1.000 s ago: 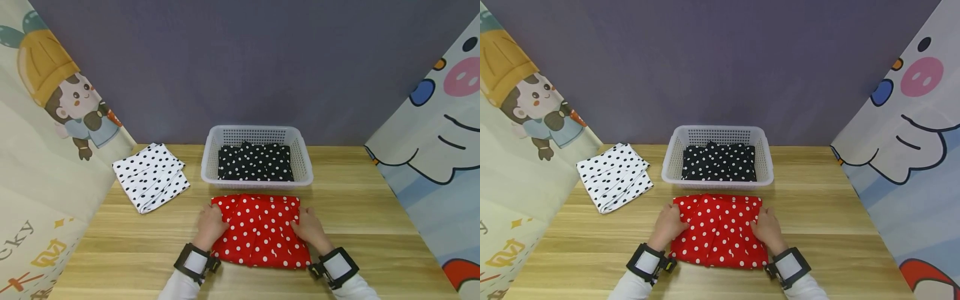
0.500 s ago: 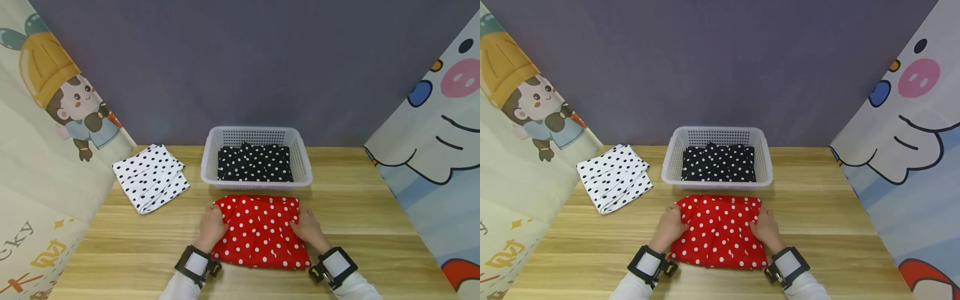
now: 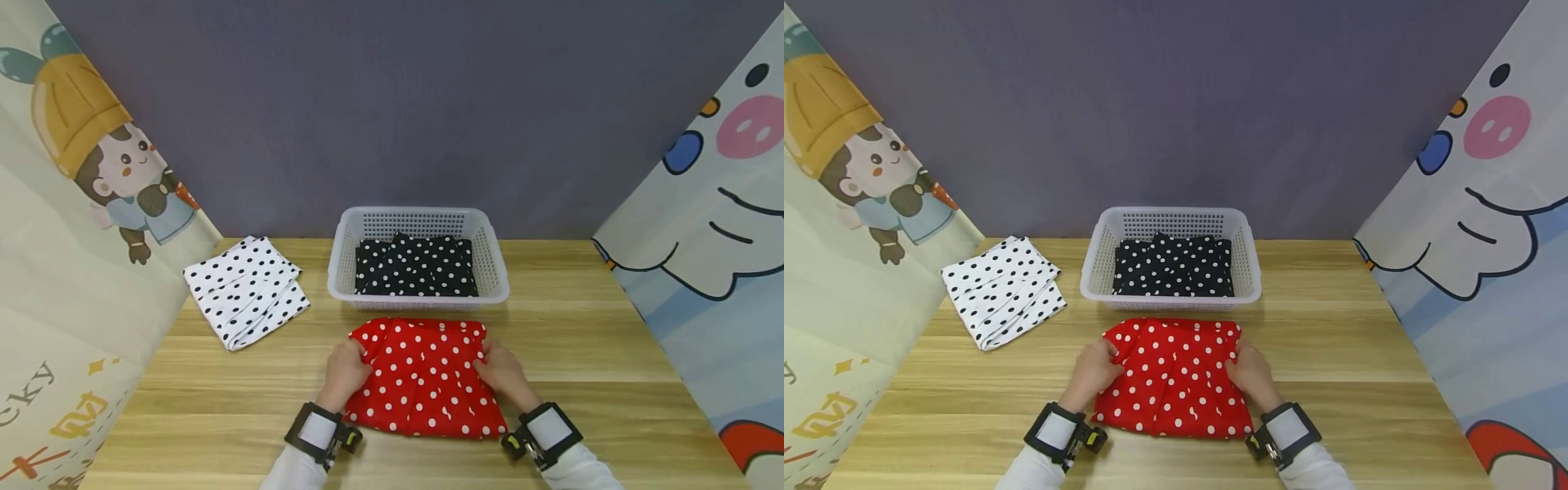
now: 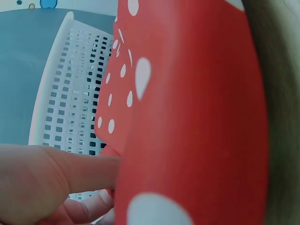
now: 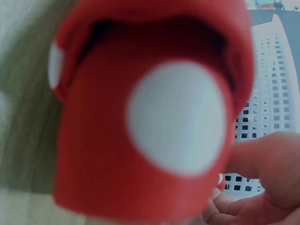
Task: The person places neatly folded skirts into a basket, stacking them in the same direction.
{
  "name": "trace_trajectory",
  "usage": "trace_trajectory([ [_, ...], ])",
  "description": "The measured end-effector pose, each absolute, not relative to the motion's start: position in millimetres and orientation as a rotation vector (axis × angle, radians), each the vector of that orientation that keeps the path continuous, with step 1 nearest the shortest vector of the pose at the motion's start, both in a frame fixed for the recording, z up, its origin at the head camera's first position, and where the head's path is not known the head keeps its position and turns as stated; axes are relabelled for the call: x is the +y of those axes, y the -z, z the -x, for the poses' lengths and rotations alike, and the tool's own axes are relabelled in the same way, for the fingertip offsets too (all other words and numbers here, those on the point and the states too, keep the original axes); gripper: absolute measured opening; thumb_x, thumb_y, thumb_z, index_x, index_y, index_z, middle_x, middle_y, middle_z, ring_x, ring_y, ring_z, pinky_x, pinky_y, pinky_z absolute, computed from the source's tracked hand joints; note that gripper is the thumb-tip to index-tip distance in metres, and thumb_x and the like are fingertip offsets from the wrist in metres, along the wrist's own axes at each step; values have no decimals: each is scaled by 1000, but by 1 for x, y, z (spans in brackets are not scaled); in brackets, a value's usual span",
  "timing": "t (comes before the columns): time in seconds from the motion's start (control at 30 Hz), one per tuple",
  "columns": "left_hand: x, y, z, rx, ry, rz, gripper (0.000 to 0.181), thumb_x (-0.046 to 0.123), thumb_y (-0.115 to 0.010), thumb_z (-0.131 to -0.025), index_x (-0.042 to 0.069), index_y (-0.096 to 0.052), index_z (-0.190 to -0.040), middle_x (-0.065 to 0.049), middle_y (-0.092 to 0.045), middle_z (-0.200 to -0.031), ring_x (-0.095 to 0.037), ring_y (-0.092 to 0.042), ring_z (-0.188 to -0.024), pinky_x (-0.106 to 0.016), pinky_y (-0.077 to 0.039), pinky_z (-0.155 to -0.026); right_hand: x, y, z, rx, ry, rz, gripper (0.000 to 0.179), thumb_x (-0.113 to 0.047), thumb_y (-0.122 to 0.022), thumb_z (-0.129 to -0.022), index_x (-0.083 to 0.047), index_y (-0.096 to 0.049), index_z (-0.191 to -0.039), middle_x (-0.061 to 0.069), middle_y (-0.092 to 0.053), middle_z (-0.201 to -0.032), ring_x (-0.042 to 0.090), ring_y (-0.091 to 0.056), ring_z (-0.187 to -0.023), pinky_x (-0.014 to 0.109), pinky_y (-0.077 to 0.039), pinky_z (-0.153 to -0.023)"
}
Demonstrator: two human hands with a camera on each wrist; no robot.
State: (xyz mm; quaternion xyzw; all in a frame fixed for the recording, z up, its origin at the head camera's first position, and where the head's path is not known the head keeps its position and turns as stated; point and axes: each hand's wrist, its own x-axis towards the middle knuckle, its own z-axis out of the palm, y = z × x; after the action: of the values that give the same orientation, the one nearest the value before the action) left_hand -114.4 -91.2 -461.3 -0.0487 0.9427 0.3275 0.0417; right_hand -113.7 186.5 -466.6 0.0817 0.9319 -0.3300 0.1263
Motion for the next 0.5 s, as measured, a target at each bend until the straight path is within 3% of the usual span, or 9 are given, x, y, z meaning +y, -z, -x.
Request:
trace_trajectory([
  [0.33, -95, 458, 111, 2850, -1138, 199, 18, 2, -72, -73, 2, -58, -84, -9, -59, -77, -19, -52, -65, -28, -47, -54, 188, 463, 107, 2579, 1211, -317, 29, -10, -55, -88, 2, -45, -112, 15, -57, -94, 20, -54, -75, 28, -47, -61],
  [0.5, -97, 450, 104, 2854, -1176, 181, 19, 3, -72, -74, 3, -58, -86, -7, -59, -76, -18, -51, -66, -27, -46, -56, 188, 461, 98, 2640, 1259, -324, 28, -10, -54, -88, 1, -46, -112, 14, -57, -93, 19, -54, -72, 28, -46, -58],
])
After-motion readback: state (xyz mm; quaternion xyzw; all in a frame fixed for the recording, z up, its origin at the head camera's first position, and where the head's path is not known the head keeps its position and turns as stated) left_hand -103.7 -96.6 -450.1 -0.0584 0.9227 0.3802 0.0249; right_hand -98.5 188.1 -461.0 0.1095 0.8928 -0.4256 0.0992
